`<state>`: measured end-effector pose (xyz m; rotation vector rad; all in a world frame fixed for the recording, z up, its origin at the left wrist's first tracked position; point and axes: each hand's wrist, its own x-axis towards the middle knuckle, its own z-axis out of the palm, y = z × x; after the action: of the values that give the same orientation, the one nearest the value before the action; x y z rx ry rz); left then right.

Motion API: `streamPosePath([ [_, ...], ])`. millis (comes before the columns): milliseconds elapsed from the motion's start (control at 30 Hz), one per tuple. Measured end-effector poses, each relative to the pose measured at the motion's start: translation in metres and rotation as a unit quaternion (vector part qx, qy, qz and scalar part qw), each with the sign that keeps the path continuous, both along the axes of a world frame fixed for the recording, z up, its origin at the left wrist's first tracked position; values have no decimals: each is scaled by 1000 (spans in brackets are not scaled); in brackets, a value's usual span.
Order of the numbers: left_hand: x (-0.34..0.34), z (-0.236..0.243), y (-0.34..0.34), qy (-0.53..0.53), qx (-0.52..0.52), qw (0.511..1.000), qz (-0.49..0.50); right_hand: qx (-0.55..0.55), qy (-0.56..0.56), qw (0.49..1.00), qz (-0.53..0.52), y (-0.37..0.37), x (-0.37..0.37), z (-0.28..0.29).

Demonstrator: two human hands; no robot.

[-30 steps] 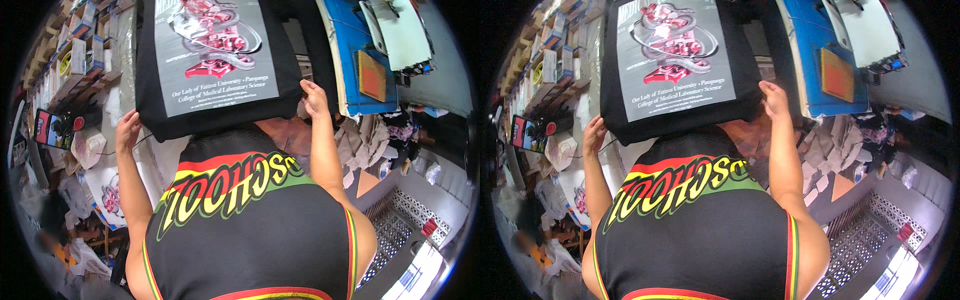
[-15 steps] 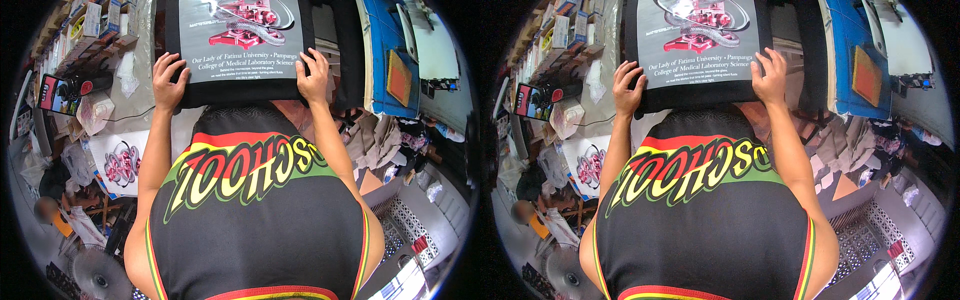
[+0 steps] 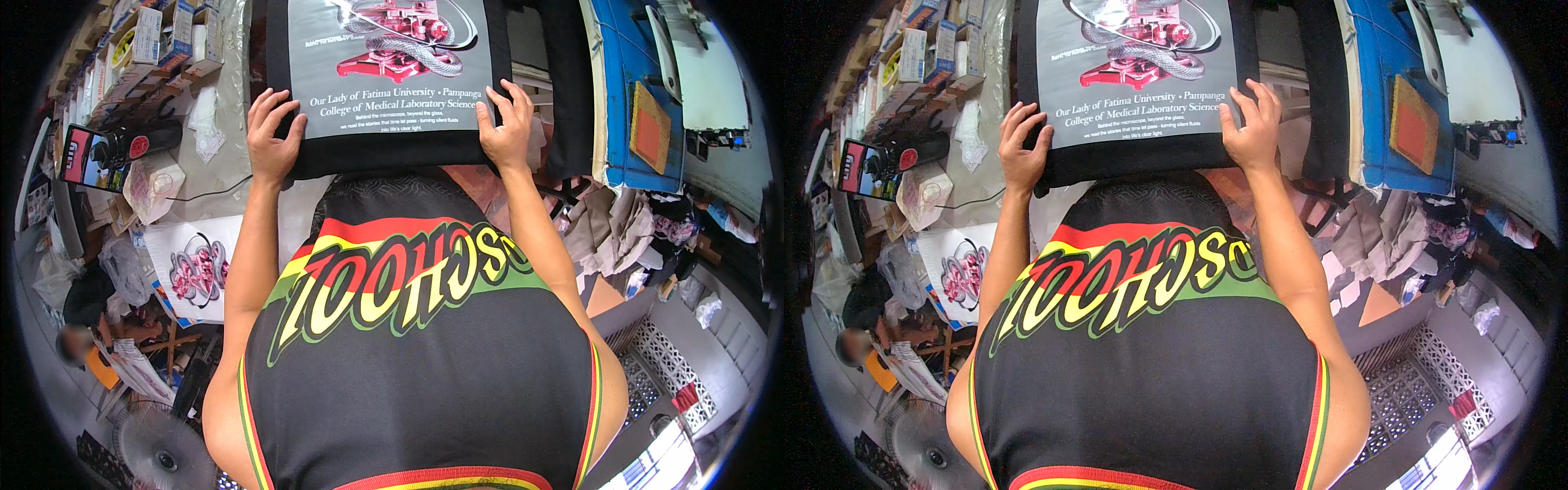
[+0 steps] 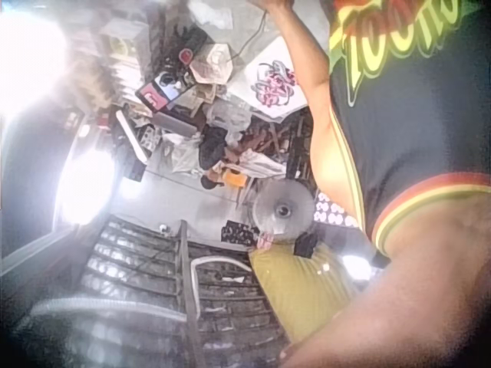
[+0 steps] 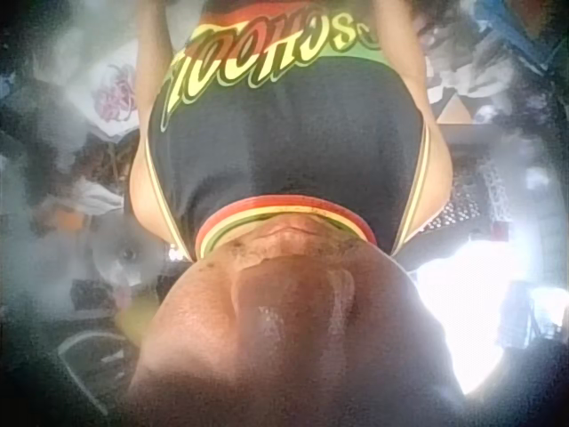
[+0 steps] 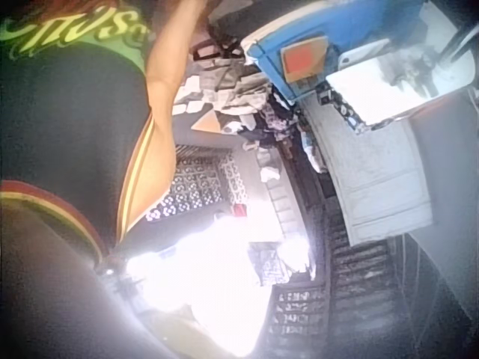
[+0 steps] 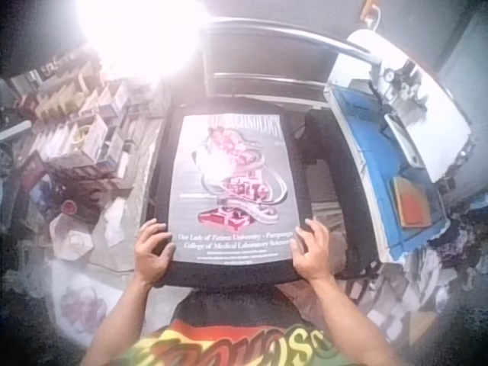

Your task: The person places a black t-shirt on a heat press, aligns a printed transfer sheet on the back, and closes the press to apply the design. They then remove the finished shirt and repeat the process with another shirt.

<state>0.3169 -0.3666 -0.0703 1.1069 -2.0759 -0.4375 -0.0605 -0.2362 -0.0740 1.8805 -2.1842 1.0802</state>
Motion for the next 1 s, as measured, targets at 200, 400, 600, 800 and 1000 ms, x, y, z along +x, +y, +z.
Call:
streamPosePath([
  [200, -1, -1, -1, 6, 1, 1000, -4, 3, -3, 1000, -5, 1, -1, 1],
  [400, 0, 1, 3, -14, -1, 1000, 5, -79, 81, 993, -32, 5, -36, 74],
  [600, -1, -5, 3, -10, -11, 1000, -1, -99, 254, 869, -413, 70, -253, 192],
  [800, -1, -11, 0, -11, -37, 999, -10, 244, 225, 848, -413, 83, -337, 197],
  [1000, 2, -13, 4, -16, -50, 999, -3, 236, 167, 861, -419, 69, -317, 198],
])
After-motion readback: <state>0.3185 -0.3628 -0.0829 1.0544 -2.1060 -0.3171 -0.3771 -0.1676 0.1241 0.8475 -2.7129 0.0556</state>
